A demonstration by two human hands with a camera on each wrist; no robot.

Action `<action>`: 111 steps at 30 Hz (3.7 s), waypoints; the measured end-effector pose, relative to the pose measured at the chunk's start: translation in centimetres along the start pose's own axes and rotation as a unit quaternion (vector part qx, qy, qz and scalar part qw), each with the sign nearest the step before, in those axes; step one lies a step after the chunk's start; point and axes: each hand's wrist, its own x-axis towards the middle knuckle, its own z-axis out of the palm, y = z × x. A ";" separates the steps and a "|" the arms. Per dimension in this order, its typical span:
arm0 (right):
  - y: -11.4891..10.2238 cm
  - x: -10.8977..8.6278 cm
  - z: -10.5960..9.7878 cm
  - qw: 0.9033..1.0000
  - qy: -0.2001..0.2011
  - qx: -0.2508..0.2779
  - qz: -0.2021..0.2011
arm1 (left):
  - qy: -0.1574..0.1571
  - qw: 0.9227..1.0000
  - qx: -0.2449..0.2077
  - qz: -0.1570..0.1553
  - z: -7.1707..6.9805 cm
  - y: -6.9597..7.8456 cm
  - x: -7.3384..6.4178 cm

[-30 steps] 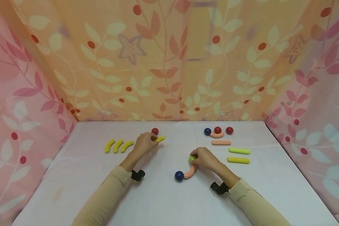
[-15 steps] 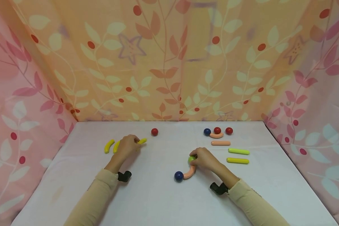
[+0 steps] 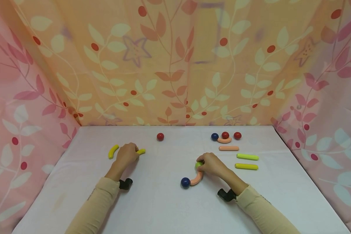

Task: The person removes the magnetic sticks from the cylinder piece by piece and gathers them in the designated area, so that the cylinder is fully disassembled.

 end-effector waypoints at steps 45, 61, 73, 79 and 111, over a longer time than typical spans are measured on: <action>-0.1 0.0 0.1 1.000 -0.008 0.017 0.022 | -0.019 0.996 -0.074 0.038 -0.9 3.9 -1.1; -0.9 0.8 0.3 1.000 -0.008 0.023 0.009 | -0.091 0.985 -0.134 0.063 2.8 7.6 -1.9; -1.0 0.2 0.3 1.000 -0.007 0.014 0.007 | -0.165 0.964 -0.138 0.157 5.0 10.5 -4.5; -1.2 -1.4 -0.2 0.995 0.009 -0.009 -0.100 | -0.185 0.953 -0.134 0.198 5.9 11.8 -6.1; -2.0 -2.7 2.5 0.938 0.001 -0.159 -0.307 | -0.155 0.964 -0.130 0.174 6.8 12.2 -7.0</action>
